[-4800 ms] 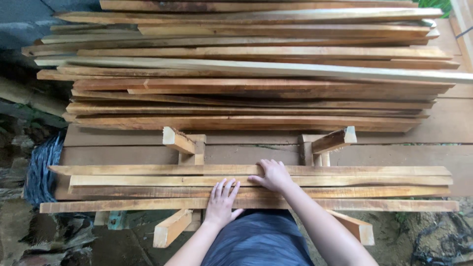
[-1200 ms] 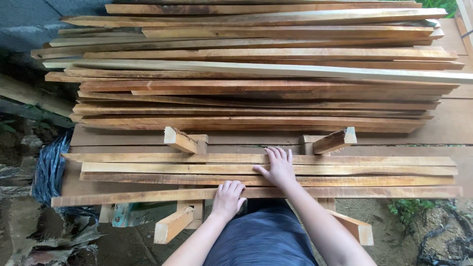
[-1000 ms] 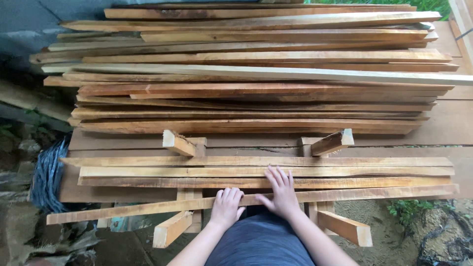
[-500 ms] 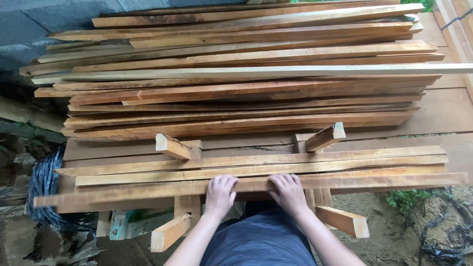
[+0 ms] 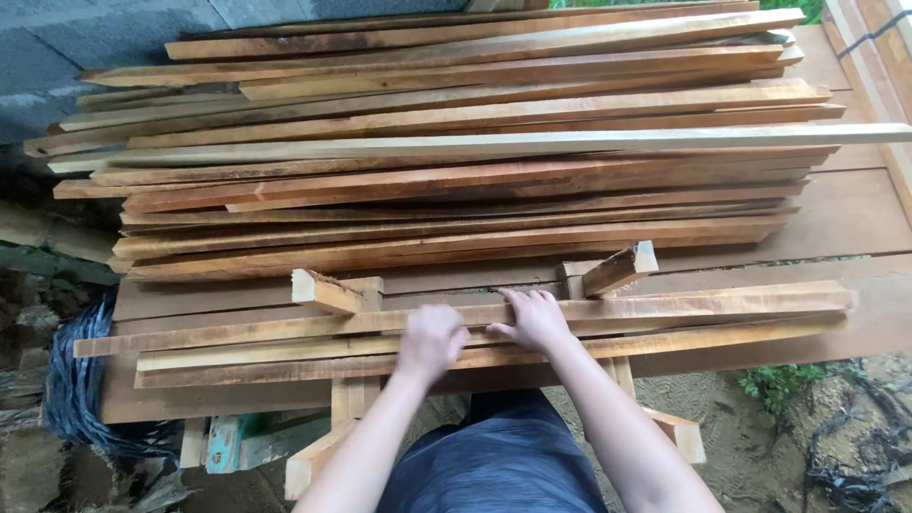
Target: The person handles long wooden planks in an outdoor setting, moving them from a large pile onto a wooden rack. They arrange the planks in a stack, occasionally using black straps to secure bundles of wood.
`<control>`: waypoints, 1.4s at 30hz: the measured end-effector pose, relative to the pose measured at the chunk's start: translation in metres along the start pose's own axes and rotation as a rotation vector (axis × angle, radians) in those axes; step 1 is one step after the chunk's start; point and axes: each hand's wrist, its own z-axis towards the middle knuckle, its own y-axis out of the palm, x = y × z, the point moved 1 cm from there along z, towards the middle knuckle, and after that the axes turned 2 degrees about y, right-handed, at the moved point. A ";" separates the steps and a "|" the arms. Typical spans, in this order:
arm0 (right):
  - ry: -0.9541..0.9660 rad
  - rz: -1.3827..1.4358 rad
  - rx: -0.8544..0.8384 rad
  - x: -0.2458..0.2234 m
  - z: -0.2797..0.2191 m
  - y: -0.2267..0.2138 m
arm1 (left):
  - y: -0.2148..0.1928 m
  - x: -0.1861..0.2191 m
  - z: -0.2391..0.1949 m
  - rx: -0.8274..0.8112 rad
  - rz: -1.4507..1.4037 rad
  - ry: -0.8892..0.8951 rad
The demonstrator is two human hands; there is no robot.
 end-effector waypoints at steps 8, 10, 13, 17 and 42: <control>-0.103 -0.035 0.392 -0.007 -0.032 0.021 | 0.080 0.010 -0.053 0.291 0.095 0.272; -0.180 0.044 0.620 -0.012 -0.054 0.038 | 0.082 0.006 -0.054 0.326 0.138 0.203; -0.238 0.103 0.627 -0.004 -0.090 0.062 | 0.087 0.005 -0.050 0.313 0.149 0.139; -0.154 0.010 0.563 0.003 -0.115 0.070 | 0.087 0.002 -0.052 0.320 0.009 0.116; -0.004 0.071 -0.117 0.001 -0.122 0.067 | 0.092 -0.004 -0.100 -0.142 0.039 -0.138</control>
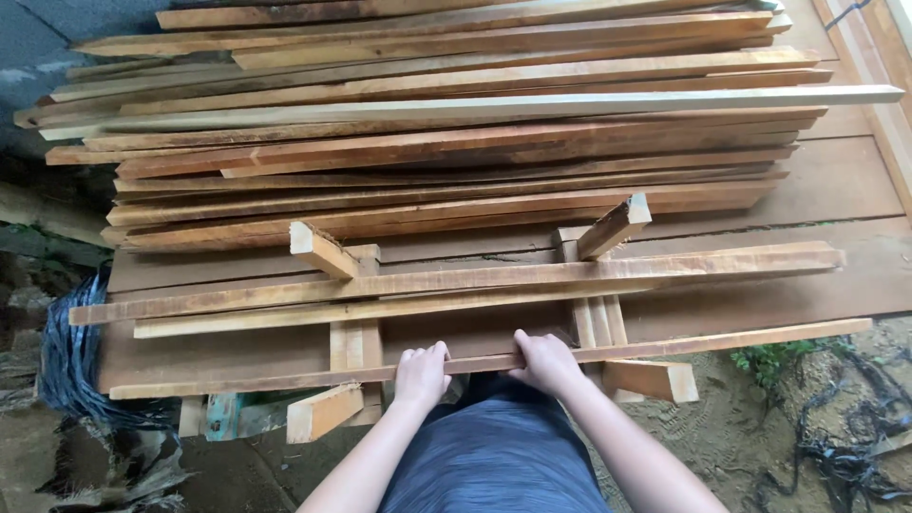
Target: The person handles long wooden planks in an outdoor setting, moving them from a large pile onto a wooden rack. They arrange the planks in a stack, occasionally using black straps to secure bundles of wood.
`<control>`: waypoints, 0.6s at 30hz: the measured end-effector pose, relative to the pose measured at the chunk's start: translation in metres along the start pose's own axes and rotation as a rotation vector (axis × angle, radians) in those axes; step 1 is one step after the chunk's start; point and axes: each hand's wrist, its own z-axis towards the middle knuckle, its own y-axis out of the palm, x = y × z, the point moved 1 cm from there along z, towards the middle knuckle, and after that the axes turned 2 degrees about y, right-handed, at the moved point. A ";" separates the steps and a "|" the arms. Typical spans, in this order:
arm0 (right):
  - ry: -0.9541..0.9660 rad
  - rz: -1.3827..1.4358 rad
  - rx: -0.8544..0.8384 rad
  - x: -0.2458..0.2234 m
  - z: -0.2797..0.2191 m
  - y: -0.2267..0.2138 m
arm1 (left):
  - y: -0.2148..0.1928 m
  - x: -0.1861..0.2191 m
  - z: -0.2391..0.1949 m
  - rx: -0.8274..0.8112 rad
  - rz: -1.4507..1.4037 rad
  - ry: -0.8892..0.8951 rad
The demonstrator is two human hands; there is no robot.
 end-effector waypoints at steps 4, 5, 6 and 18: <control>-0.051 -0.050 0.104 -0.015 -0.013 -0.009 | -0.022 0.008 -0.010 -0.109 -0.089 -0.088; -0.117 -0.021 0.202 -0.013 -0.014 -0.005 | -0.015 0.004 -0.011 -0.011 -0.145 -0.012; -0.182 0.009 0.300 -0.011 -0.015 -0.002 | -0.008 0.000 -0.012 0.087 -0.201 0.064; -0.093 0.001 0.405 -0.026 -0.013 0.012 | -0.006 0.012 -0.012 0.268 -0.108 0.013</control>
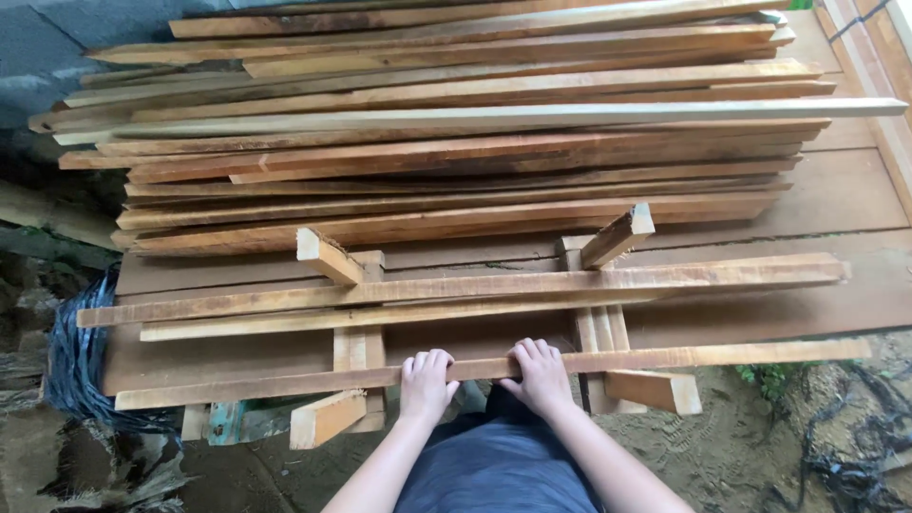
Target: The person handles long wooden planks in an outdoor setting, moving them from a large pile onto a wooden rack. They arrange the planks in a stack, occasionally using black straps to secure bundles of wood.
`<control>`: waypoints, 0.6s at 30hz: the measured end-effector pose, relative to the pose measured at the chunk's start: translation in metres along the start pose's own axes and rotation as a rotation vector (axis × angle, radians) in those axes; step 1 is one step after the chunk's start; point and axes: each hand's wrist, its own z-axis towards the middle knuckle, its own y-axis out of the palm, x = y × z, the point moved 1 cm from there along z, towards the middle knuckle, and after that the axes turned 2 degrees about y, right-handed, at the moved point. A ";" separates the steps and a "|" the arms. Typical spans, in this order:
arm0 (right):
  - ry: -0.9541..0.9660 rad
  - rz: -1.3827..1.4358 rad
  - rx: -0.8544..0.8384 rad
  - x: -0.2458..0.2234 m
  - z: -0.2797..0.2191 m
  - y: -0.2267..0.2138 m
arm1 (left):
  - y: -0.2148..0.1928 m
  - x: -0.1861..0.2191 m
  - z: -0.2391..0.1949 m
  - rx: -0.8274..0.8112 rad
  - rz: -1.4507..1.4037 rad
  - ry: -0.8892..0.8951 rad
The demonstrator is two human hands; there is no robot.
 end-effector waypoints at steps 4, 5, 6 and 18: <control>-0.009 0.008 -0.007 -0.004 0.000 -0.006 | 0.003 -0.009 -0.001 -0.030 -0.049 0.024; 0.041 0.006 -0.072 -0.004 0.003 -0.009 | 0.001 -0.011 0.001 -0.030 -0.091 0.017; 0.091 0.005 -0.138 -0.005 0.007 -0.012 | 0.000 -0.013 0.004 -0.031 -0.133 0.010; -0.114 -0.199 0.241 0.015 0.062 0.016 | 0.008 -0.022 0.007 -0.021 -0.261 0.041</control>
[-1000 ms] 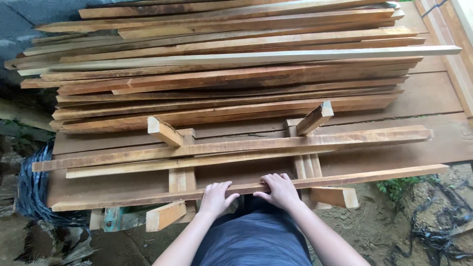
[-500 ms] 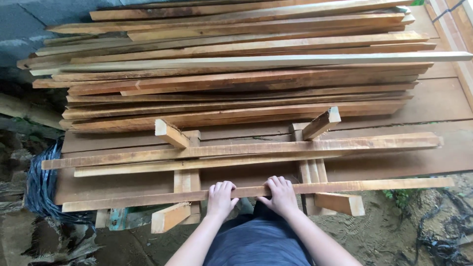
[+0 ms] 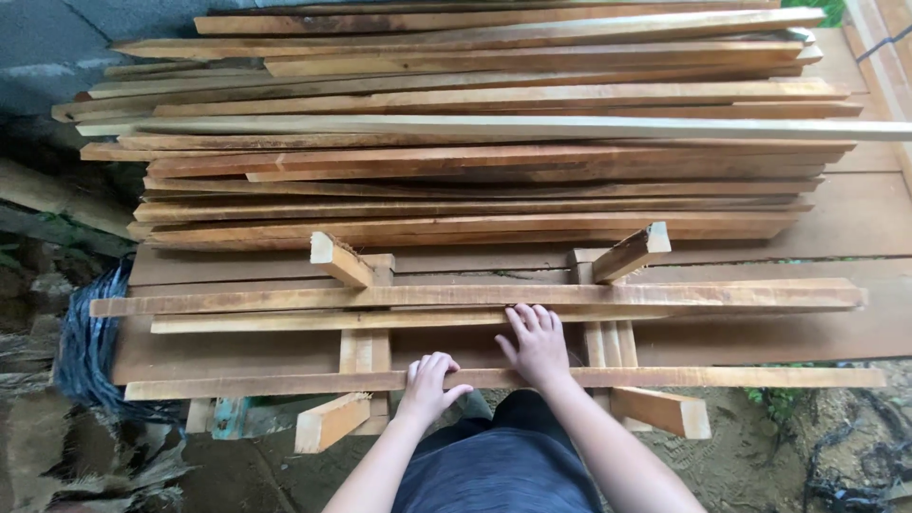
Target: The person handles long wooden planks in an outdoor setting, moving them from a large pile onto a wooden rack. They arrange the planks in a stack, occasionally using black straps to secure bundles of wood.
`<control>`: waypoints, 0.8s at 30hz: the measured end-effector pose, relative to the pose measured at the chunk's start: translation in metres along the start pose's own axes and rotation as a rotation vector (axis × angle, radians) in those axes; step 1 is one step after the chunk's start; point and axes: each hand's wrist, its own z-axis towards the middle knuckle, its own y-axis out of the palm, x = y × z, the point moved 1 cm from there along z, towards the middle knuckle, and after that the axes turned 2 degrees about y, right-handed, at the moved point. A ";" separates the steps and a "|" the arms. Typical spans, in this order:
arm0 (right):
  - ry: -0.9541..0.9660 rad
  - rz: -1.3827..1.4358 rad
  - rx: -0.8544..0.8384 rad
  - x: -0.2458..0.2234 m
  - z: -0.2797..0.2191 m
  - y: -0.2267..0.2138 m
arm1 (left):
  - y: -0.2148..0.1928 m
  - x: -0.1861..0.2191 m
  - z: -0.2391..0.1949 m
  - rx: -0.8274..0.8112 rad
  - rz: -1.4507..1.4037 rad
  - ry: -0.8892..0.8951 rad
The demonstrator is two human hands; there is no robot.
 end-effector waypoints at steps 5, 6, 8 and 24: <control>0.038 -0.008 -0.025 -0.020 0.016 -0.025 | 0.003 -0.004 -0.001 0.038 0.017 0.044; 0.048 -0.040 -0.063 -0.021 0.016 -0.028 | 0.004 -0.003 -0.003 0.022 0.018 0.035; 0.091 -0.053 -0.135 -0.026 0.024 -0.032 | 0.006 -0.003 -0.001 0.030 0.011 0.053; 0.097 0.006 -0.487 -0.026 0.012 -0.032 | 0.014 -0.009 -0.032 0.229 0.298 0.251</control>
